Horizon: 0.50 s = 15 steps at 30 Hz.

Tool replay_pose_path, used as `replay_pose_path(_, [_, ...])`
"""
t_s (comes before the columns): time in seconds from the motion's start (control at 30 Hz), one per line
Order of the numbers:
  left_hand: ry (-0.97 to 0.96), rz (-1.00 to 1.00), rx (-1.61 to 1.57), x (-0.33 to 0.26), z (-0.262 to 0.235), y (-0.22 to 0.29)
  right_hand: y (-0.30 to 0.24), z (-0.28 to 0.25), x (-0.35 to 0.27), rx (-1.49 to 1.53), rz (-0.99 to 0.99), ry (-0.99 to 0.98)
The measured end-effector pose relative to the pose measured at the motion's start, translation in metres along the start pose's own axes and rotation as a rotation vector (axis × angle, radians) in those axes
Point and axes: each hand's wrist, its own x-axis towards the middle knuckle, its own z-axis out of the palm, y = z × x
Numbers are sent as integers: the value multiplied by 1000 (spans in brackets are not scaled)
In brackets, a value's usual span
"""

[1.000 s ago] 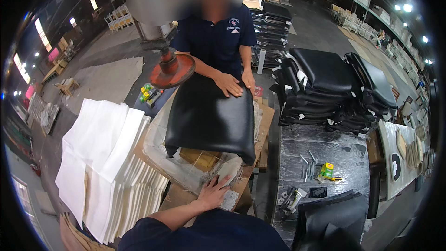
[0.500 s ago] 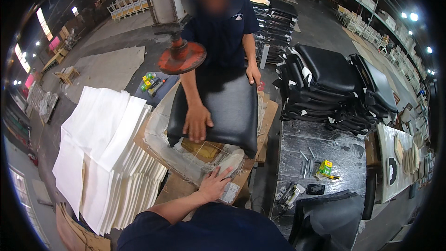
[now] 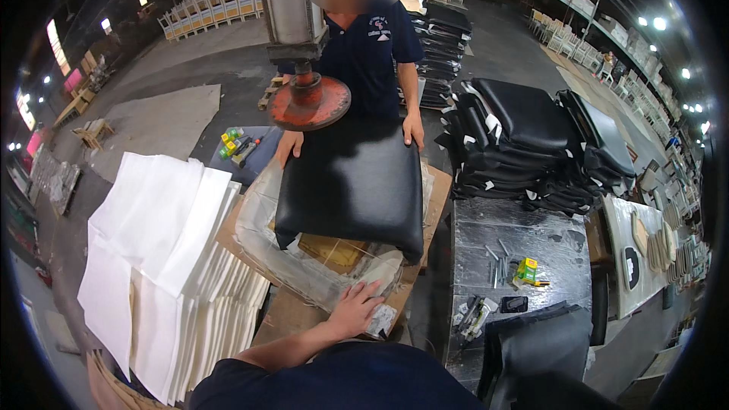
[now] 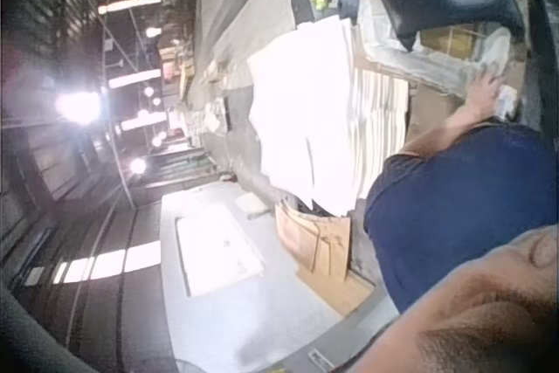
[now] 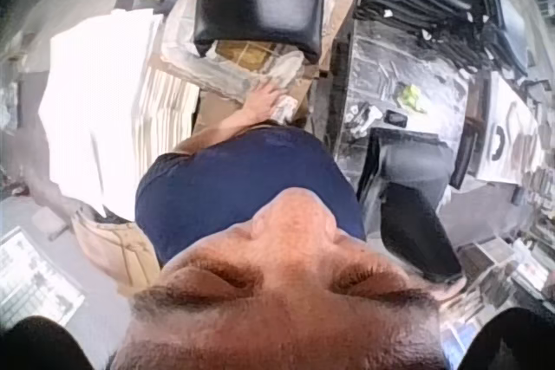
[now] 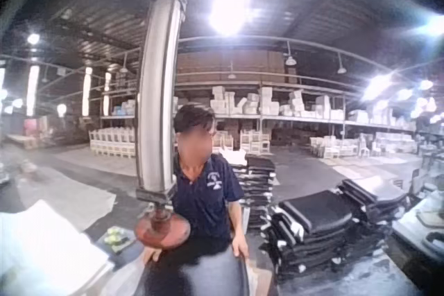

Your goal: The person places a black fabric cover over a wooden chair seat base, then lays a white foam layer on top. They use a pneumatic staple gun to secure the fabric and foam to the underside of the seat while a coworker assists by holding the seat steady.

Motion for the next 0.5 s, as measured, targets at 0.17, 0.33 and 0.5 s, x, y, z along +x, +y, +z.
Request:
replay_pose_path(0.17, [34, 17, -85, -21, -3, -7, -40, 52, -20, 219, 91, -558])
replay_pose_path(0.33, [20, -53, -123, -48, -5, -17, -192, 198, -244, 537, 441, -1318])
replay_pose_path(0.5, [65, -74, -248, -66, -10, -21, -225, 306, -398, 681, 546, -1509])
